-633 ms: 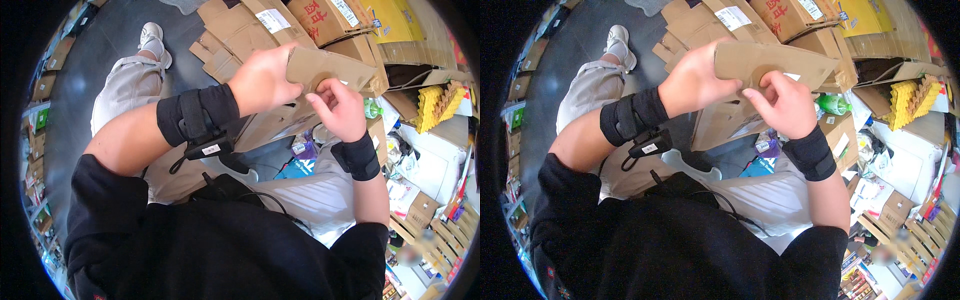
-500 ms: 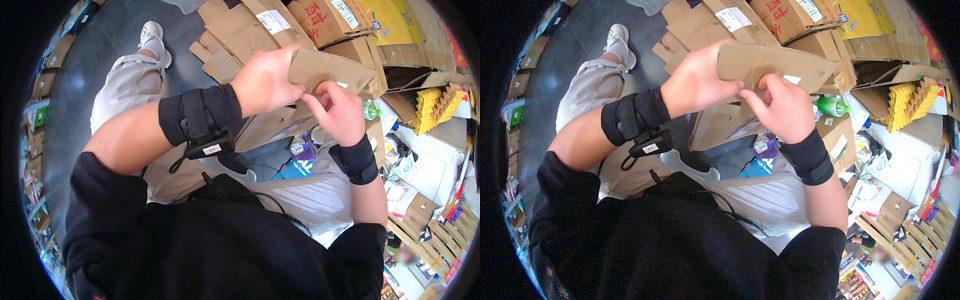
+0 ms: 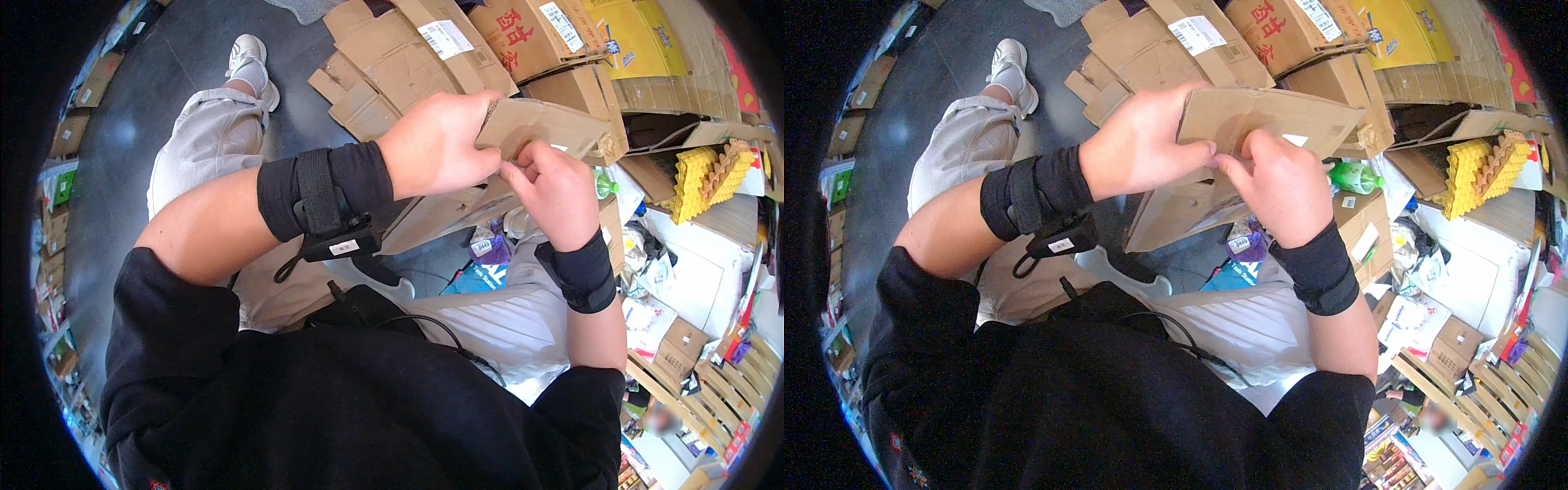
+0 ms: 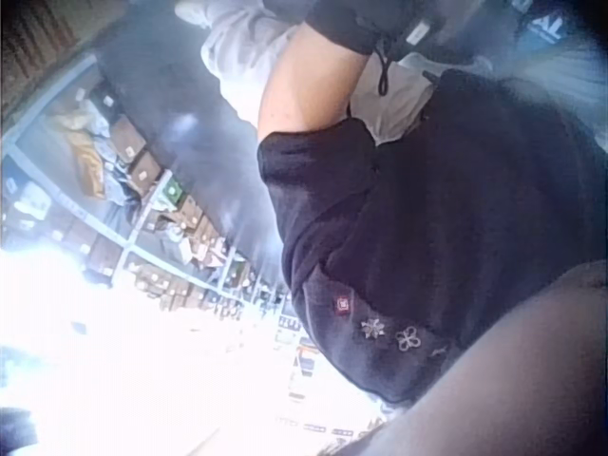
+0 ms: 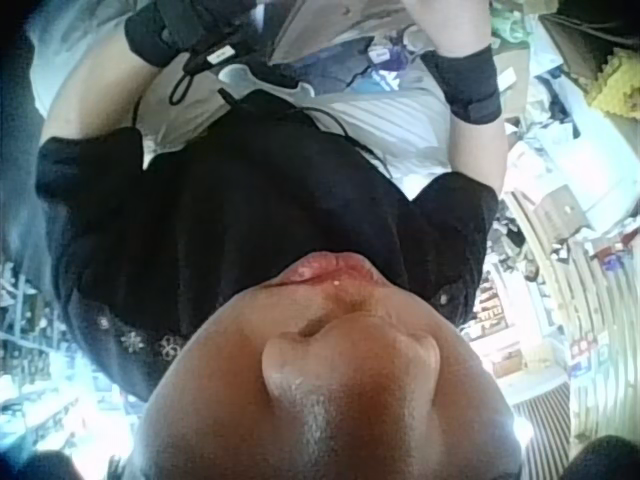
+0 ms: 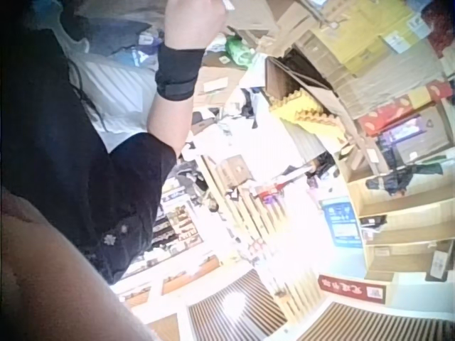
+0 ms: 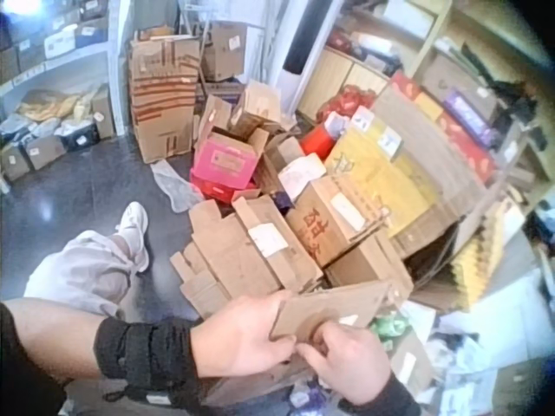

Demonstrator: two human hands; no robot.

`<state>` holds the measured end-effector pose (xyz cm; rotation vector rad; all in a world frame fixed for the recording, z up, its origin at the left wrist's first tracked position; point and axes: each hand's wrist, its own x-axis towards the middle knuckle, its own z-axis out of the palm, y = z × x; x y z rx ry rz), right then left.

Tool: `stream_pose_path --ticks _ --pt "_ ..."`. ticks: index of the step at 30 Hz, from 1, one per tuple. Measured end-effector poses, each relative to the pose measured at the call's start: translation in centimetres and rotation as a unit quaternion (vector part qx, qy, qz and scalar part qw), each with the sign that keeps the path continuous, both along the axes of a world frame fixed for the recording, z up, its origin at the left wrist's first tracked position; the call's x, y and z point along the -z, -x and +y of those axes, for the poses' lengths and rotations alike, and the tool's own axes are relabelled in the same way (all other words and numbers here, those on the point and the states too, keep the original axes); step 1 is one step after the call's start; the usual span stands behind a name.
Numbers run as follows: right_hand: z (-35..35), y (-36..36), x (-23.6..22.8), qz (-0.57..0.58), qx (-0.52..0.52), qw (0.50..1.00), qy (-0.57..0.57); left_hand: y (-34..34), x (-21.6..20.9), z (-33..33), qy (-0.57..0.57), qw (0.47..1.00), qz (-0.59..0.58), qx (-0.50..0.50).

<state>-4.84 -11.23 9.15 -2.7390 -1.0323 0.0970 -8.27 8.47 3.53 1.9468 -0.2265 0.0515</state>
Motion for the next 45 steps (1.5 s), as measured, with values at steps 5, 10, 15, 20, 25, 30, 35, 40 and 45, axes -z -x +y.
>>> stream_pose_path --ticks 5,10,15,20,25,30,35,40,45 --pt "-0.2 -0.1 0.1 0.007 -0.005 1.0 -0.016 0.1 -0.2 0.1 0.002 1.0 0.004 0.008" --pt "-0.4 0.0 0.1 -0.005 -0.023 1.0 -0.018 0.2 -0.4 0.1 0.004 1.0 0.004 0.01" --pt "-0.4 -0.4 -0.5 0.027 -0.065 0.998 -0.009 0.3 -0.3 0.1 0.005 1.0 0.003 0.012" --pt "-0.9 -1.0 -0.8 0.095 -0.083 0.991 -0.036 0.4 -0.1 0.1 0.027 1.0 -0.009 0.014" --pt "-1.7 -1.5 0.0 0.13 -0.083 0.985 -0.081 0.2 0.3 0.3 0.034 0.999 -0.011 0.016" --pt "-2.1 -2.2 0.8 0.125 -0.107 0.982 -0.088 0.2 0.1 0.0 0.005 1.0 0.004 0.009" --pt "-2.0 -2.0 0.9 0.168 -0.063 0.977 -0.117 0.2 0.6 -0.3 0.025 1.0 -0.008 0.012" --pt "-2.1 -2.0 1.4 0.155 -0.058 0.978 -0.13 -0.2 1.2 -0.1 0.063 0.997 -0.015 0.03" --pt "-4.1 -2.2 1.4 0.171 0.029 0.966 -0.189 -0.6 1.1 2.1 0.049 0.998 0.03 0.03"
